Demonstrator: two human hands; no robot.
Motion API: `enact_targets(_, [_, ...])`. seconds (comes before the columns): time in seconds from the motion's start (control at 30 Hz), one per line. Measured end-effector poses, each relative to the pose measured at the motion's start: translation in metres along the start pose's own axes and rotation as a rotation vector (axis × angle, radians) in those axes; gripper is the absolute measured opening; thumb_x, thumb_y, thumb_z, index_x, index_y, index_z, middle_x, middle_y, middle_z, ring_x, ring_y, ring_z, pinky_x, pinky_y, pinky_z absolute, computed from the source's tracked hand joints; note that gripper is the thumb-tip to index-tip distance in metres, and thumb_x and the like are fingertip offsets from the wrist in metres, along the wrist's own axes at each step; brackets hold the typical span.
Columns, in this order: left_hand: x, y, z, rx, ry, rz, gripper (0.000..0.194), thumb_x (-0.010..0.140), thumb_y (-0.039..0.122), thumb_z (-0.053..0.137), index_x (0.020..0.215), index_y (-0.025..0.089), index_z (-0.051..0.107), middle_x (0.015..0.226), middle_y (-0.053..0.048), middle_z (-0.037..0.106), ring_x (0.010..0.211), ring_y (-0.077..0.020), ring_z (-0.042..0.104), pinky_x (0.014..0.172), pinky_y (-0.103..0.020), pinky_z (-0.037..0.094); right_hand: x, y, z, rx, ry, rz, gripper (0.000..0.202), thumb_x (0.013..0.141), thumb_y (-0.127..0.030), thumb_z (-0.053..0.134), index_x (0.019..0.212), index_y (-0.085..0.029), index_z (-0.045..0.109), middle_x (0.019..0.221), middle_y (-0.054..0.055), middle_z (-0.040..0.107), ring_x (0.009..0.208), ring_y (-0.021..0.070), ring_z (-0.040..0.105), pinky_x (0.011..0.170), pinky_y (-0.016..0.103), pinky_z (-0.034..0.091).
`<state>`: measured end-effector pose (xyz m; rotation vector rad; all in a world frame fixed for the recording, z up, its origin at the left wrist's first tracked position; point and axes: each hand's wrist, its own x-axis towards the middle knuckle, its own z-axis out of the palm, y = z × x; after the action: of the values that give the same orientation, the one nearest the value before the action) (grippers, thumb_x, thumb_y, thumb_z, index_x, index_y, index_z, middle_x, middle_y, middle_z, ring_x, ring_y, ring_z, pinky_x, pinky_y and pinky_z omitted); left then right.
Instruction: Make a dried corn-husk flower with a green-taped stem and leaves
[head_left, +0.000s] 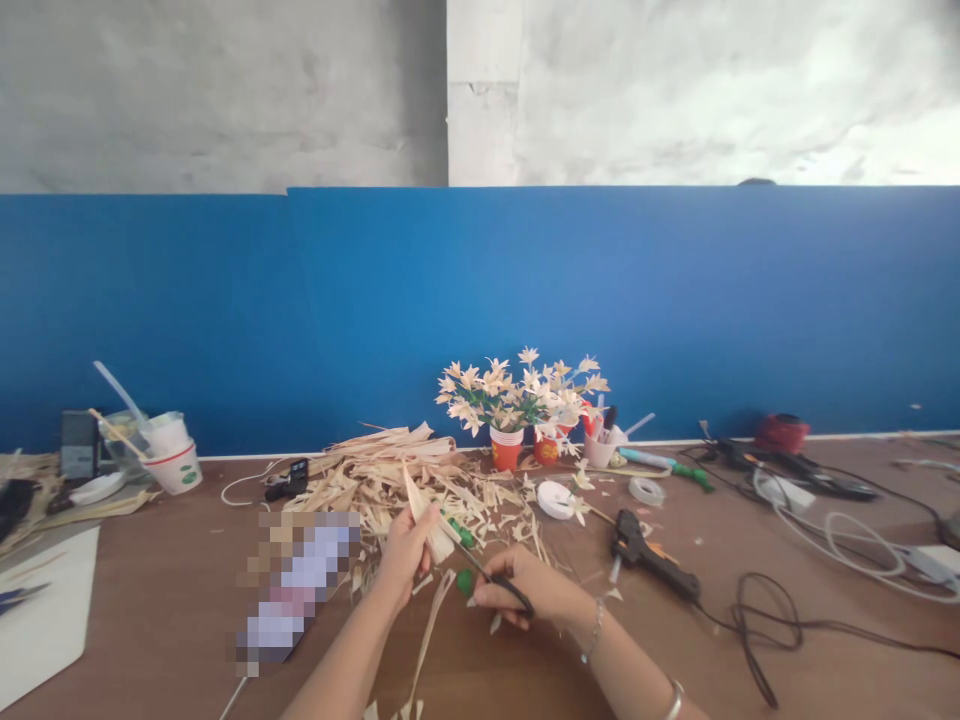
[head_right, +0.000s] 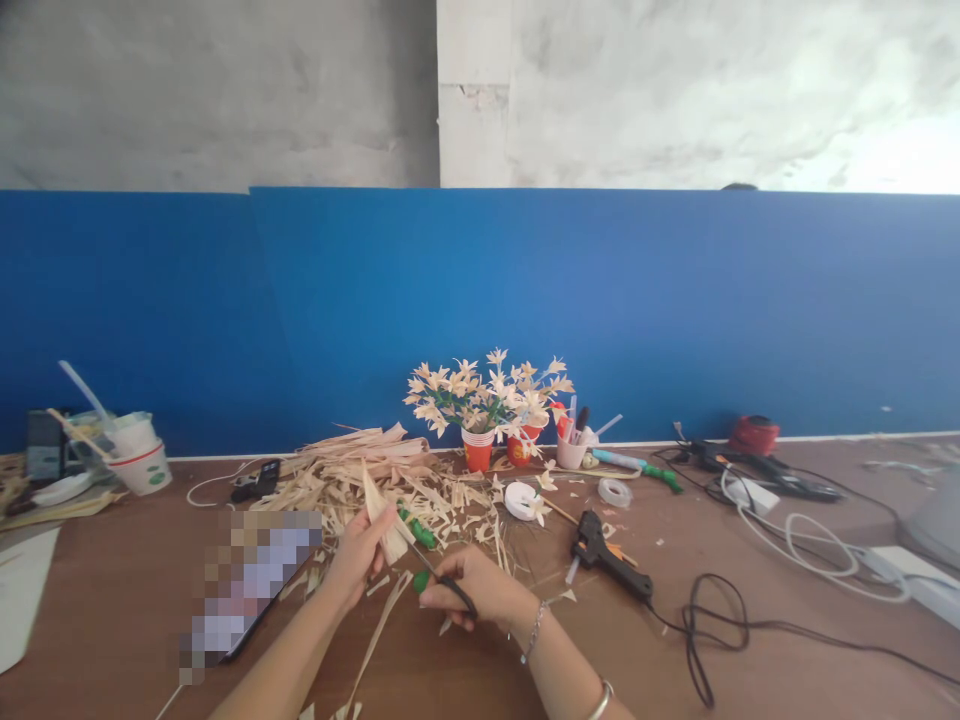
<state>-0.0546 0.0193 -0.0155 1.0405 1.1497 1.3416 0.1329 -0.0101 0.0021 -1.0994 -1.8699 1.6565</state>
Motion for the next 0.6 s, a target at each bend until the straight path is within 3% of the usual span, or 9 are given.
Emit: enact_targets(0.6, [-0.0028, 0.0077, -0.0002, 0.059, -0.008, -0.054, 0.04, 0.06, 0.051, 0.068, 0.069, 0.014, 0.055, 0.041, 0.005, 0.053, 0.024, -0.0021, 0.032, 0.025, -0.013, 0.018, -0.0037, 0.0014, -0.0061, -0.047, -0.043, 0.03, 0.041, 0.066, -0.05, 0.066, 0.078, -0.011, 0.067, 0.042, -0.007, 0.048, 0.034, 0.0034, 0.039, 0.033, 0.013, 0.028])
